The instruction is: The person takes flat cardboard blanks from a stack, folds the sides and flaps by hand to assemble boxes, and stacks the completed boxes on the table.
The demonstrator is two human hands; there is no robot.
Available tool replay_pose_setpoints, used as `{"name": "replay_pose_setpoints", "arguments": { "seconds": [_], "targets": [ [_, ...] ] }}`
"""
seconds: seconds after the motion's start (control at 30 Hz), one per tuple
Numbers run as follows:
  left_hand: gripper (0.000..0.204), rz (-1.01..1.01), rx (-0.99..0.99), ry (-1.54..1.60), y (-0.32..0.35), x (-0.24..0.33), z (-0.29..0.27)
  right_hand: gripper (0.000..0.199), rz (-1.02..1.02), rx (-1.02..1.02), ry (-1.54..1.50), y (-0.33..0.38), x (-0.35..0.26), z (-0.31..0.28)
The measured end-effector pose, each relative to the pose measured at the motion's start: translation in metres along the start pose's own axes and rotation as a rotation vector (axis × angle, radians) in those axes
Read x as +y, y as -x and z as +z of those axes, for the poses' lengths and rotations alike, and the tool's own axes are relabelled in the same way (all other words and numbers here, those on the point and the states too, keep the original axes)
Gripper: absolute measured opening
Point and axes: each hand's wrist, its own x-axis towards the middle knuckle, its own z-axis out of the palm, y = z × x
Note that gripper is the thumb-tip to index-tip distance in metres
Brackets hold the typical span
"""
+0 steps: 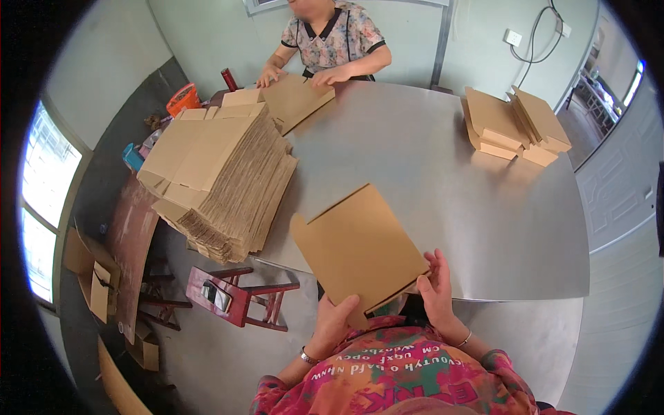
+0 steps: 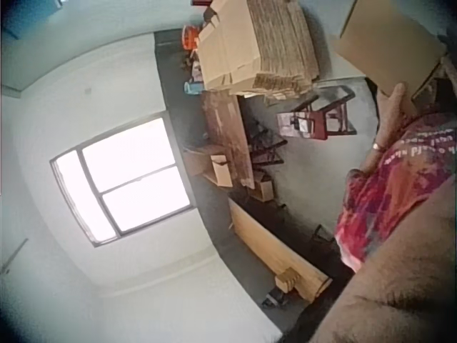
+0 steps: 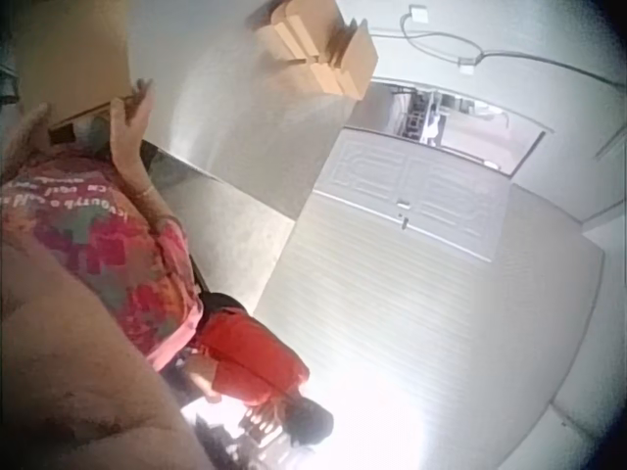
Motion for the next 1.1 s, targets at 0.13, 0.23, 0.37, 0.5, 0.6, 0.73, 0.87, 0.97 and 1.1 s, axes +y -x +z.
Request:
{"name": "replay_pose_setpoints", "arguments": {
  "seconds": [0.13, 0.23, 0.37, 0.5, 0.6, 0.73, 0.87, 0.97, 1.1],
  "targets": [
    [0.045, 0.027, -0.054, 0.000, -0.009, 0.005, 0.010, 0.081, 0.169, -0.097, -0.433, 0.005, -0.008, 0.004],
    [0.044, 0.027, -0.069, -0.062, -0.013, 0.003, 0.014, 0.080, 0.204, -0.043, -0.411, 0.001, -0.017, 0.010],
    [0.043, 0.038, -0.112, -0.129, -0.025, -0.002, 0.032, 0.078, 0.231, 0.116, -0.442, -0.010, -0.014, 0.000],
    [0.045, 0.013, -0.157, -0.204, -0.027, -0.004, 0.036, 0.072, 0.138, 0.189, -0.410, -0.031, -0.038, -0.026],
    [0.039, 0.313, -0.177, -0.456, -0.037, -0.021, 0.036, 0.068, 0.010, 0.308, -0.413, -0.053, -0.055, -0.056],
    [0.031, 0.670, -0.149, -1.123, -0.059, -0.023, 0.029, 0.058, -0.143, 0.414, -0.381, -0.093, -0.095, -0.116],
    [0.020, 0.993, -0.145, -1.286, -0.083, -0.020, 0.039, 0.048, -0.385, 0.483, -0.361, -0.147, -0.140, -0.183],
    [0.019, 1.050, -0.106, -1.362, -0.090, -0.026, 0.043, 0.024, -0.465, 0.554, -0.348, -0.196, -0.163, -0.257],
    [0.020, 1.135, -0.064, -1.411, -0.091, -0.035, 0.050, 0.014, -0.460, 0.720, -0.372, -0.263, -0.182, -0.347]
  ]
}}
